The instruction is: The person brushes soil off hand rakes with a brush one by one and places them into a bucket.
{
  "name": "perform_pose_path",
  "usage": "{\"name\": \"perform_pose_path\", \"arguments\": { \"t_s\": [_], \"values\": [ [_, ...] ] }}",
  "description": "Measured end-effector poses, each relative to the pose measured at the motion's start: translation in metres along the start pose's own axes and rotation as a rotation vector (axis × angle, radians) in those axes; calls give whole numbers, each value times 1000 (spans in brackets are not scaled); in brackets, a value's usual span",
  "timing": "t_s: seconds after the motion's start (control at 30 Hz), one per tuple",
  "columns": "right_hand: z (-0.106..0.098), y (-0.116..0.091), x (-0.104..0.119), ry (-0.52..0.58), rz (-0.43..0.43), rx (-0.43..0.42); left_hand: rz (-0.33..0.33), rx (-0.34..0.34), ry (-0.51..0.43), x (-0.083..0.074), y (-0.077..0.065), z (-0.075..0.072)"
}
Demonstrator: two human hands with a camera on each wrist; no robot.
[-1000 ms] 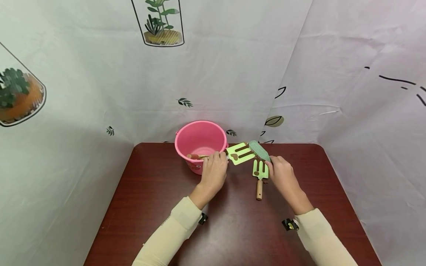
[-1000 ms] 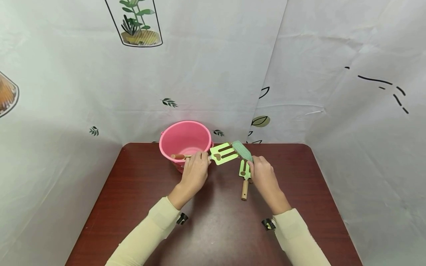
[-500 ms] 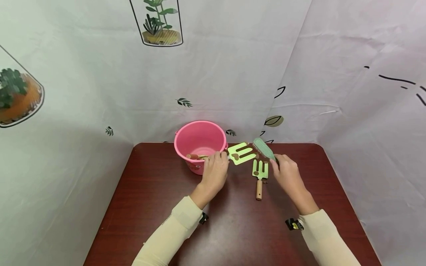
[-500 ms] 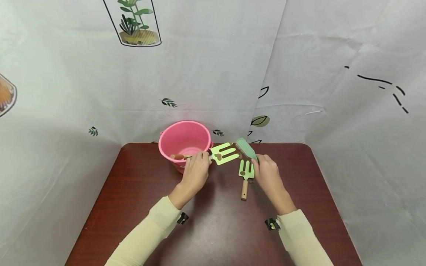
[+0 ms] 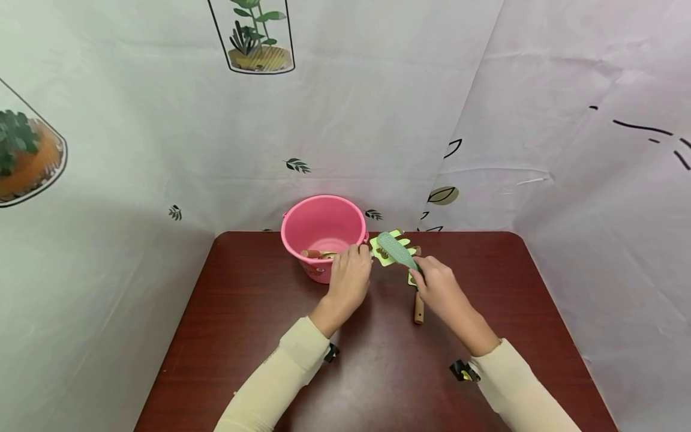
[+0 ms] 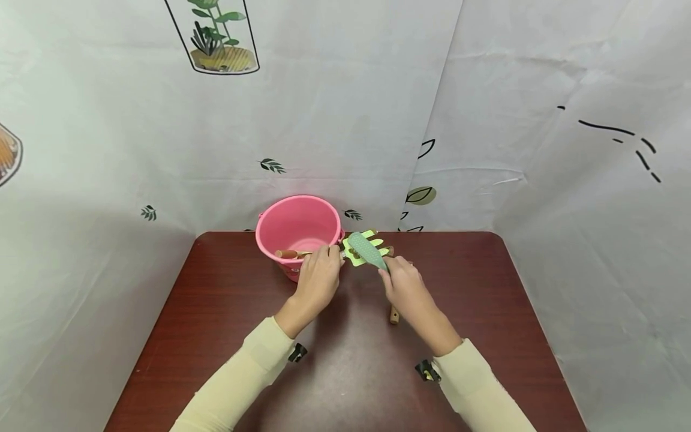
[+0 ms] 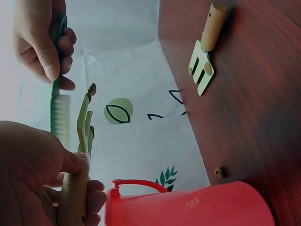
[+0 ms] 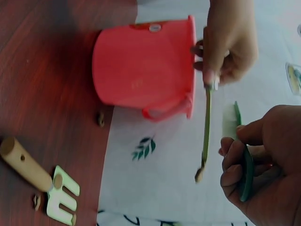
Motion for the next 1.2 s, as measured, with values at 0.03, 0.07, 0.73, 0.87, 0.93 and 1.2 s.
{"name": "perform_pose_path", "arguments": {
  "t_s": [0.03, 0.07, 0.73, 0.87, 0.93, 1.2],
  "values": [
    [2, 0, 3, -4, -7, 6, 1, -4, 3, 0, 0, 0],
    [3, 1, 5, -7, -10, 14, 3, -10, 5, -1, 0, 0],
    [2, 3, -6, -59, 24, -35, 20, 8, -32, -5, -1, -1],
    [-4, 4, -16, -73, 68, -58, 12, 4, -48, -3, -2, -4],
    [-6, 5, -20, -75, 79, -58, 11, 5, -54, -3, -2, -4],
    [-9, 2, -25, -85, 77, -71, 15, 5, -48, -3, -2, -5]
  ]
}}
Point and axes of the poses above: each hand's wrist, its own y-axis towards the middle knuckle, its own z-axis out of the palm, x = y × z, the point moved 4 cm from there along y, towards the middle knuckle, and after that the axes turned 3 degrees about x, right-handed, at the moved point
